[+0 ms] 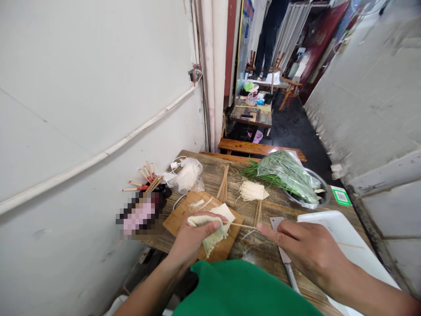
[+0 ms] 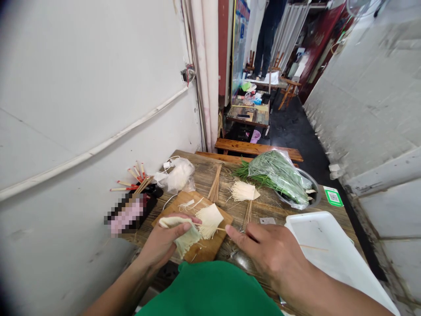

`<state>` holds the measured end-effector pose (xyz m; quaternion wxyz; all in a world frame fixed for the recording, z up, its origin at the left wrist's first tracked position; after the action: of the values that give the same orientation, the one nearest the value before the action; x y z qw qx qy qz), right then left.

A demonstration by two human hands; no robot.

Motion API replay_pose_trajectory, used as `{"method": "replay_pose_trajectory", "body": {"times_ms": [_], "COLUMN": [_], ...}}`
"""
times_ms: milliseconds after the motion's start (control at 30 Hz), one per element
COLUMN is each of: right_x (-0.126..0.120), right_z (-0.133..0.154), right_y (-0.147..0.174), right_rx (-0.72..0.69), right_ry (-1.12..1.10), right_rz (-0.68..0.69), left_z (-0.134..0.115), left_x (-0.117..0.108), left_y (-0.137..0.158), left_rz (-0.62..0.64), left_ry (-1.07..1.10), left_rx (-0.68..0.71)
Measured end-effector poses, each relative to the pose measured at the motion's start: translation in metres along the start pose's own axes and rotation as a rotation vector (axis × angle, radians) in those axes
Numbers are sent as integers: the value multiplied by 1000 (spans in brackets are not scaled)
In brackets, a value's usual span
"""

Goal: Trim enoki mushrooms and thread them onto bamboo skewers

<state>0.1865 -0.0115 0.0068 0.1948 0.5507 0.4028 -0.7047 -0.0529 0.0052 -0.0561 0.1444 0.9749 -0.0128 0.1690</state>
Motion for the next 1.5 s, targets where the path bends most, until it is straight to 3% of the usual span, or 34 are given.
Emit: {"method": "replay_pose_trajectory", "body": {"times_ms": [200, 400, 867, 1500], "right_x": [1, 1, 1, -2], "right_z": [-1, -1, 1, -12], "right_y": [0, 0, 5, -8], "right_rx": [5, 7, 33, -25], "right_ry": [1, -5, -8, -205], "right_rz": [2, 1, 31, 66], "left_z": [5, 0, 1, -4], "left_x": [-1, 1, -2, 3], "left_y": [-1, 0, 2, 12], "left_rz": [-35, 20, 1, 2], "left_ry": [66, 11, -92, -35], "left_rx": [-41, 52, 63, -28]}}
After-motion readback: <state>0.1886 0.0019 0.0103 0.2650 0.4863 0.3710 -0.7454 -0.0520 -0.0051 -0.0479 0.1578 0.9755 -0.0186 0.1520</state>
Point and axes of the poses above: each hand's wrist, its own y-axis away from the middle knuckle, its own x-axis out of the palm, z = x × y, the point moved 2 cm from there along -y, towards the middle knuckle
